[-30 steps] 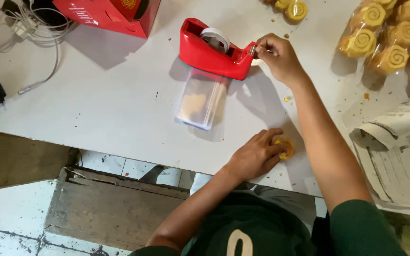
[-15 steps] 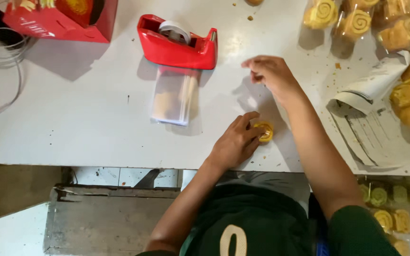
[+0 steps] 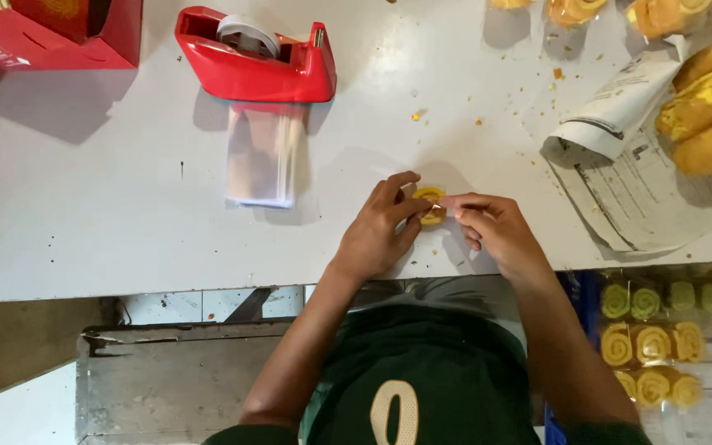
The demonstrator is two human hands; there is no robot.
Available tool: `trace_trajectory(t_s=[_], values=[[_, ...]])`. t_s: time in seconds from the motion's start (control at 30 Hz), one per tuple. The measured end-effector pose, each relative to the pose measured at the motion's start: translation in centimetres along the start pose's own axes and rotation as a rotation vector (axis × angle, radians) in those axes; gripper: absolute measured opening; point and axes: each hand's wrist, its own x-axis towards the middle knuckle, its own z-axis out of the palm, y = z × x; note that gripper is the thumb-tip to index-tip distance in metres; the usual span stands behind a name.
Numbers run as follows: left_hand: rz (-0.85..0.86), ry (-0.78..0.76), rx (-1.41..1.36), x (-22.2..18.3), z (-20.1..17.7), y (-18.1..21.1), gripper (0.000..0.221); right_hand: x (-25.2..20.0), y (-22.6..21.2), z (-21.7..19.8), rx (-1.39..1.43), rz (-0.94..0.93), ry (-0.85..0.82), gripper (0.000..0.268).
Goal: The person picks up individual yellow roll cakes by hand, inserts them into clear plastic sleeves, and seals each sleeve with adhesive tape from a dispenser. They then place the packaged cakes into a blue plastic crate.
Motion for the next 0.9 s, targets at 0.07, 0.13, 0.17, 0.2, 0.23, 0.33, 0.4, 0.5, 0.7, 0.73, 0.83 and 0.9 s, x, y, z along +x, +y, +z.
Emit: trace_trajectory(t_s=[0.07,0.13,0.17,0.2,0.23,0.33,0.4,0.5,0.7,0.73,0.83,0.9], values=[[-0.008,-0.003,0.006,-0.1,0.1,-0.2,0.02,0.0,0.0,0.3,0.006,-0.015,0.009,0.034],[-0.014,-0.007,0.007,-0.2,0.2,-0.2,0.02,0.0,0.1,0.5,0.01,-0.029,0.021,0.033],[-0.026,-0.015,0.014,-0.2,0.1,-0.1,0.021,0.0,0.2,0.5,0.004,-0.044,0.028,0.033],[-0.037,-0.024,0.021,-0.2,0.1,0.0,0.021,0.0,0.3,0.5,-0.002,-0.059,0.035,0.032],[-0.037,-0.026,0.018,-0.1,0.1,0.0,0.021,0.2,0.8,0.3,-0.002,-0.057,0.038,0.032],[-0.059,-0.041,0.027,0.0,0.0,0.1,0.02,0.5,1.6,-0.1,0.018,-0.068,0.049,0.031],[-0.066,-0.042,0.001,0.2,-0.1,0.2,0.021,0.3,0.8,0.2,0.029,-0.057,0.047,0.03],[-0.053,-0.028,0.001,0.0,0.0,0.1,0.02,0.0,0.9,0.4,0.001,-0.081,0.057,0.03],[-0.034,-0.029,0.015,0.0,0.2,-0.1,0.02,-0.8,-1.0,1.7,-0.241,-0.237,0.087,0.022],[-0.035,-0.031,0.013,0.0,0.2,-0.1,0.02,-0.5,-0.6,1.7,-0.241,-0.234,0.088,0.022],[-0.016,-0.004,0.014,-0.1,0.4,-0.2,0.018,0.2,0.1,1.9,-0.445,-0.389,0.183,0.018],[0.012,0.028,0.034,-0.3,0.7,-0.6,0.017,0.1,0.0,2.2,-0.568,-0.4,0.212,0.014]])
